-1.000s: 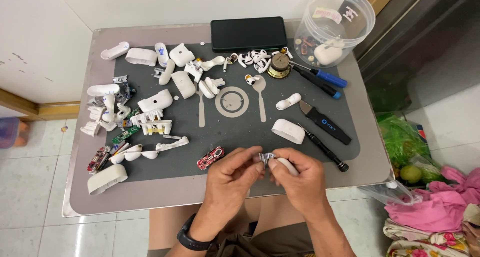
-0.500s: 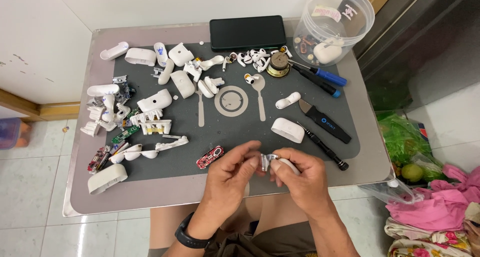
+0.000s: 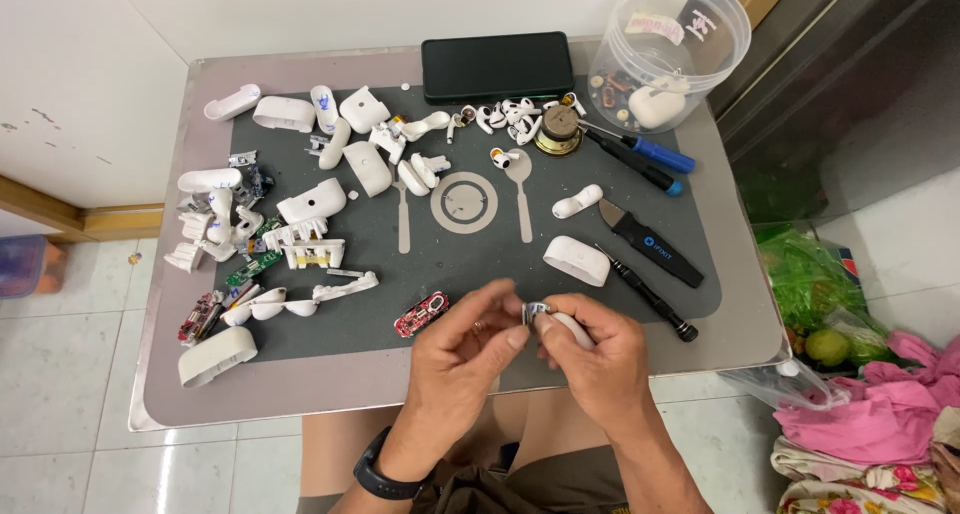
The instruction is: Assembling small white plastic electronic components on a repair bench
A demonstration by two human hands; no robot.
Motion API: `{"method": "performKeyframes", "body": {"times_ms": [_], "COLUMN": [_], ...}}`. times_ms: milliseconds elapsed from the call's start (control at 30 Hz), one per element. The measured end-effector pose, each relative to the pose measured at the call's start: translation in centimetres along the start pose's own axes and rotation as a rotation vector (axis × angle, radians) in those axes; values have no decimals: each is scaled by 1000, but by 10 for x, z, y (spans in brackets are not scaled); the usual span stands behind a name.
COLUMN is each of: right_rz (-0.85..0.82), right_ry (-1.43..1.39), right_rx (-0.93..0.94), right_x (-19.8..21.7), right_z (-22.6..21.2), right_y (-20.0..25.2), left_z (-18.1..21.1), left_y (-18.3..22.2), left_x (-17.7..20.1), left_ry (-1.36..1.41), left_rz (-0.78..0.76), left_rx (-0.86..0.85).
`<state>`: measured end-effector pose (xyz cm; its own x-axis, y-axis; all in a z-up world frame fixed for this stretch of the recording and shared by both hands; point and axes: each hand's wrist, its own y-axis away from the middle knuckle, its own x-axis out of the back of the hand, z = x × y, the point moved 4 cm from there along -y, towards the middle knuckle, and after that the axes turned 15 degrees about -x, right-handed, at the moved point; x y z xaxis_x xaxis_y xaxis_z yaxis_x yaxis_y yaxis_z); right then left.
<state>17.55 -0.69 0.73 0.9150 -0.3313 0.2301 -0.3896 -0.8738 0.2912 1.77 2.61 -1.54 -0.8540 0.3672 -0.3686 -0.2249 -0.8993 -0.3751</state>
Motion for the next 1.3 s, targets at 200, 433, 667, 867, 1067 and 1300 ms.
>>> {"method": "performKeyframes", "body": {"times_ms": [200, 433, 667, 867, 1067, 1300], "right_rz": [-33, -43, -70, -126, -222, -190], "right_ry": [-11, -39, -25, -36, -63, -56], "right_rx": [61, 58, 96, 73, 72, 124], "right_x": [2, 3, 3, 3, 5, 2], "right_z": [2, 12, 8, -2, 0, 1], "right_y": [1, -3, -3, -1, -4, -3], "left_z": [1, -4, -3, 6, 7, 6], "left_y": [-5, -3, -4, -8, -8, -8], "left_x": [-1, 3, 3, 1, -3, -2], "left_ry": [-103, -94, -89, -101, -13, -22], "left_rz": [-48, -48, -59, -88, -71, -83], "left_rx": [105, 103, 86, 52, 123, 89]}}
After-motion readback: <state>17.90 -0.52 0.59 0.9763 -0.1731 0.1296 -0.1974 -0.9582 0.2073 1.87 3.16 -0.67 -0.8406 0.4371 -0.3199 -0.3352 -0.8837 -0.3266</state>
